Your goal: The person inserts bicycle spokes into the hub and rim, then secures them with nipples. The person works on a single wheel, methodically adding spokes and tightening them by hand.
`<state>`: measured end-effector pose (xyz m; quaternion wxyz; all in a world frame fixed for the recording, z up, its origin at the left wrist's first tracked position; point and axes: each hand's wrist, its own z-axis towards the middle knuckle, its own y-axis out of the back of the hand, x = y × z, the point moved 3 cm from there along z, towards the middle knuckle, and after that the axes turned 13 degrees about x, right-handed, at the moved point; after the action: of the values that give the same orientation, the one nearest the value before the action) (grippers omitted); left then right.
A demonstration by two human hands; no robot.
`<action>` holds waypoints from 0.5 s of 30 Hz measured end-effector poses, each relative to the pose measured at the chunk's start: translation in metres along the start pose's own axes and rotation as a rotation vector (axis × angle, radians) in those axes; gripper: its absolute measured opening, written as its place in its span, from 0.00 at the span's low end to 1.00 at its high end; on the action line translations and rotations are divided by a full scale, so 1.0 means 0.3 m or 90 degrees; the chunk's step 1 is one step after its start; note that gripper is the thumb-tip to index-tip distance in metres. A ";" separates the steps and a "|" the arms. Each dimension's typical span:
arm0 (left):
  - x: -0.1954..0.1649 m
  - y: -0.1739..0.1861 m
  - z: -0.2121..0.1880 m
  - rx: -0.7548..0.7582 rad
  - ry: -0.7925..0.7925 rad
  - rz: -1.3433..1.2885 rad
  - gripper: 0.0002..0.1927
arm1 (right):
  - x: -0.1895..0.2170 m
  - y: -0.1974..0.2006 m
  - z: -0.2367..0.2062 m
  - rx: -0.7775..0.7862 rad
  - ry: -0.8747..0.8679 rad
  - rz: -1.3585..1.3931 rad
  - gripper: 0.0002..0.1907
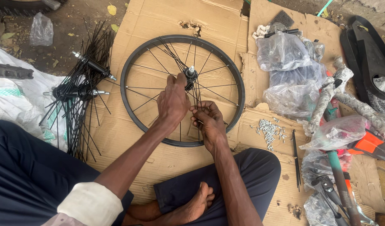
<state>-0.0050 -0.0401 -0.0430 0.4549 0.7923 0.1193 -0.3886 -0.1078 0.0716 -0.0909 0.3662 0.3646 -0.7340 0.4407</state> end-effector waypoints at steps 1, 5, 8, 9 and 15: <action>-0.005 0.004 -0.009 0.004 -0.001 0.036 0.19 | -0.004 0.005 0.004 0.009 0.006 0.011 0.11; -0.002 0.021 -0.010 -0.045 -0.044 0.112 0.09 | -0.004 0.014 0.008 0.017 0.017 0.006 0.06; 0.035 0.012 0.022 0.004 -0.071 0.097 0.07 | 0.019 0.034 0.006 -0.024 -0.036 -0.109 0.06; 0.049 0.013 0.042 0.013 -0.078 0.057 0.09 | 0.046 0.045 0.010 -0.035 -0.021 -0.320 0.08; 0.172 -0.046 0.095 0.244 0.076 -0.906 0.07 | 0.166 0.096 -0.005 -0.291 0.282 -1.064 0.12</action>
<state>0.0077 -0.0641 -0.0970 -0.0610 0.6084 0.5588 -0.5602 -0.1554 0.0723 -0.0584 0.7648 0.6050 -0.2111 -0.0667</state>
